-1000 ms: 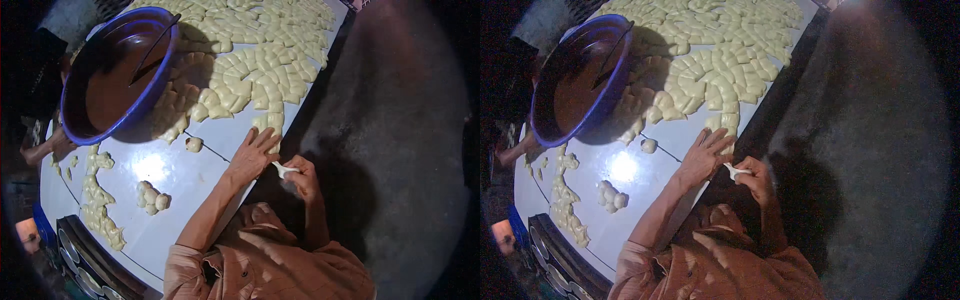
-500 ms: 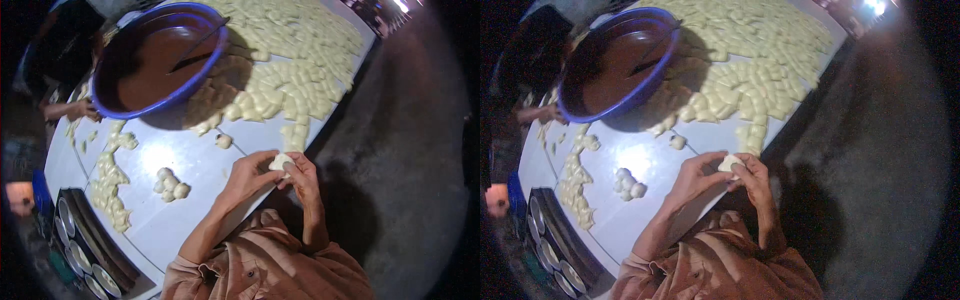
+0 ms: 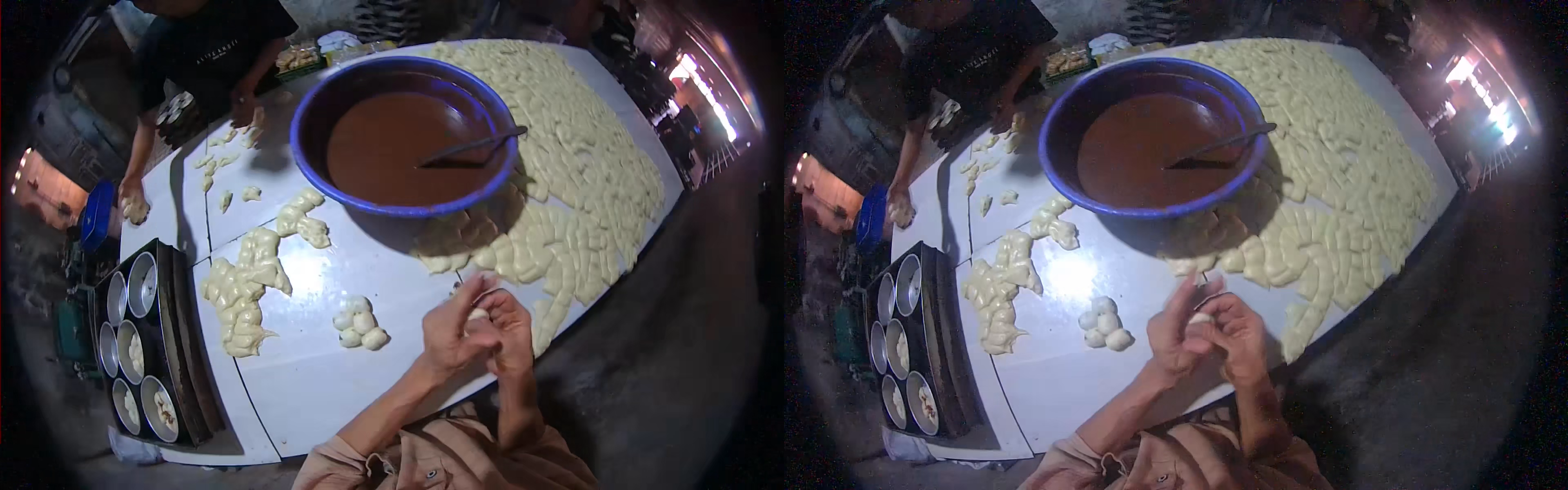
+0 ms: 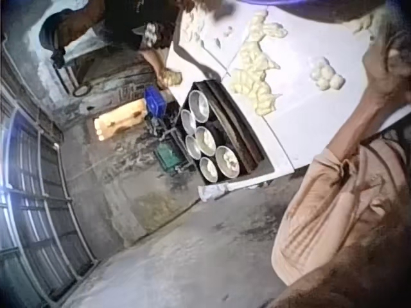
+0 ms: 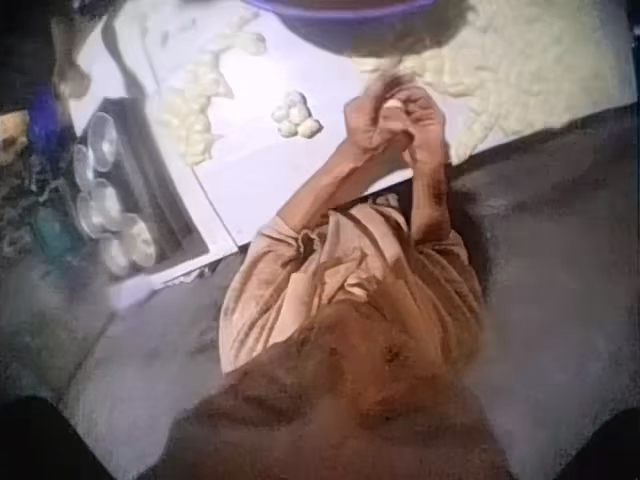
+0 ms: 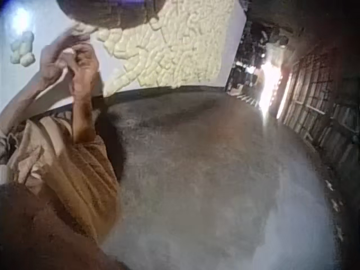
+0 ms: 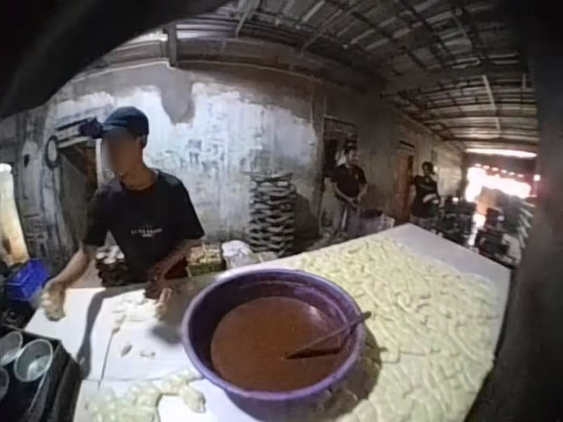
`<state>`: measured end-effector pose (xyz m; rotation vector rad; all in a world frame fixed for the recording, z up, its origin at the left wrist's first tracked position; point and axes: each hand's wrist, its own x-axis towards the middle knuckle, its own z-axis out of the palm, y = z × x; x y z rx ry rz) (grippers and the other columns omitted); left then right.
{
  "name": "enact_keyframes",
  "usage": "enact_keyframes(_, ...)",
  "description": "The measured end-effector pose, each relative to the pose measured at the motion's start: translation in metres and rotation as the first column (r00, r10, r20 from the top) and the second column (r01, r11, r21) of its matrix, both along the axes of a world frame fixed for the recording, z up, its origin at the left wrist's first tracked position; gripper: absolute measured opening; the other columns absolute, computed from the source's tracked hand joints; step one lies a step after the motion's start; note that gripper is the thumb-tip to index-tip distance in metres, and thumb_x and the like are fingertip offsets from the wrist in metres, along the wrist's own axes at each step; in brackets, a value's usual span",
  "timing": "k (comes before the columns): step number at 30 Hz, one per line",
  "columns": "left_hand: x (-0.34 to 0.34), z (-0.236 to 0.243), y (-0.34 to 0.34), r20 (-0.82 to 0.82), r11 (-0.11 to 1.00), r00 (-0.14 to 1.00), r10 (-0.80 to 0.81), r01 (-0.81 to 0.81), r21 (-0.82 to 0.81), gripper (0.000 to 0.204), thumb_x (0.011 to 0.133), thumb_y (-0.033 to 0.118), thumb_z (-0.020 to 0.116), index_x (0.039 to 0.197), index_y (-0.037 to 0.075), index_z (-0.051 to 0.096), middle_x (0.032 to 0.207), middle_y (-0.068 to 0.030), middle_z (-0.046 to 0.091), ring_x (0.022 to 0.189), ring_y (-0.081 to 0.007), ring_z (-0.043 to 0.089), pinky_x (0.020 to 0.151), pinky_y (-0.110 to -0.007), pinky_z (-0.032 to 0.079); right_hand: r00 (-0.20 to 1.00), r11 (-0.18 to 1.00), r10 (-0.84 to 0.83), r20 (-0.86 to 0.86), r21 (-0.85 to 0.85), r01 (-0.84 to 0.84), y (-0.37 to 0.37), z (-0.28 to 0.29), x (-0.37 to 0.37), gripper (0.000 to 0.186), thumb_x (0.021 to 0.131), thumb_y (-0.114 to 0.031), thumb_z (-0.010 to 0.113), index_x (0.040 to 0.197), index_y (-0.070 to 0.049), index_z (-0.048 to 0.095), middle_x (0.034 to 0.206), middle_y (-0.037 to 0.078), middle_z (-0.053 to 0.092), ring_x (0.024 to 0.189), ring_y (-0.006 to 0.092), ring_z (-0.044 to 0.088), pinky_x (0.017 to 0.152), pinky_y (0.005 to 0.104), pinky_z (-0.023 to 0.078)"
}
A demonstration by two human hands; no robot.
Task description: The person prepares filled dough portions by hand. The person takes pieces of dough from a table, places a chocolate filling into the center using a spoon, and folds the dough over the filling to seal it. The finished portions are then placed into round baking tins on a tray.
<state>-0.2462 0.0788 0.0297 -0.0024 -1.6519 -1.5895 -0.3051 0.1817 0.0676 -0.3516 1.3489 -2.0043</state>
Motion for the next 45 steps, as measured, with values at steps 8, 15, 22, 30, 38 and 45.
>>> enact_keyframes(8,-0.019,-0.007,-0.009,0.044,0.702,0.995,-0.088,0.03,0.711,0.076,0.09,0.024,0.074,0.149,0.005,0.031,0.13,-0.0177,0.055,0.107,-0.0237,0.064,0.093,-0.033,0.052,0.981,0.977,0.191,-0.012,-0.098,-0.191,-0.098,0.029,-0.054,0.012,0.096,-0.016,0.063,0.099,-0.005,0.06,0.09,0.002,0.063,0.078,0.0086,0.06,0.071,0.0241,0.049)
enact_keyframes(15,0.034,-0.012,-0.054,0.381,0.724,0.901,-0.206,-0.122,0.679,0.038,0.098,0.015,0.062,0.132,0.0,0.054,0.113,-0.0142,0.067,0.097,-0.0164,0.066,0.087,-0.029,0.054,0.518,0.779,0.595,-0.614,0.599,-0.185,-0.198,0.028,-0.16,0.027,0.091,-0.027,0.059,0.097,-0.001,0.064,0.083,0.011,0.067,0.077,0.019,0.063,0.072,0.0344,0.05)
enact_keyframes(22,0.054,-0.022,-0.067,0.484,0.769,0.861,-0.157,-0.201,0.606,0.037,0.097,0.018,0.063,0.128,-0.002,0.057,0.111,-0.0137,0.068,0.099,-0.0164,0.065,0.085,-0.028,0.055,0.171,0.426,0.901,-0.398,0.885,-0.187,-0.218,0.009,-0.162,0.03,0.085,-0.029,0.06,0.097,-0.004,0.07,0.088,0.014,0.072,0.084,0.0282,0.069,0.077,0.0417,0.051)
enact_keyframes(30,0.032,0.006,-0.081,0.464,0.806,0.882,-0.075,-0.22,0.549,0.038,0.099,0.022,0.06,0.13,0.0,0.055,0.119,-0.0139,0.065,0.099,-0.0215,0.067,0.081,-0.032,0.054,0.703,0.728,0.676,-0.221,0.351,-0.589,-0.207,0.031,-0.144,0.022,0.096,-0.025,0.062,0.096,-0.004,0.063,0.082,0.001,0.063,0.07,0.0115,0.062,0.061,0.0279,0.052)
enact_keyframes(38,0.016,0.02,-0.086,0.004,0.522,0.984,-0.179,0.092,0.848,0.045,0.103,0.036,0.047,0.136,0.004,0.051,0.13,-0.0081,0.058,0.123,-0.0187,0.053,0.104,-0.045,0.044,0.876,0.876,0.482,0.025,-0.038,-0.481,-0.173,0.028,-0.082,0.015,0.098,-0.022,0.061,0.099,-0.007,0.058,0.084,0.002,0.065,0.069,0.0086,0.063,0.06,0.0226,0.052)
enact_keyframes(45,0.05,0.004,-0.09,0.159,0.506,0.987,-0.032,-0.122,0.854,0.034,0.095,0.032,0.064,0.114,0.003,0.063,0.105,-0.0065,0.069,0.096,-0.017,0.066,0.09,-0.035,0.052,0.857,0.863,0.504,0.104,-0.057,-0.501,-0.138,0.005,-0.042,0.014,0.095,-0.016,0.063,0.104,-0.006,0.058,0.094,0.0,0.065,0.084,0.0083,0.063,0.079,0.0219,0.051)
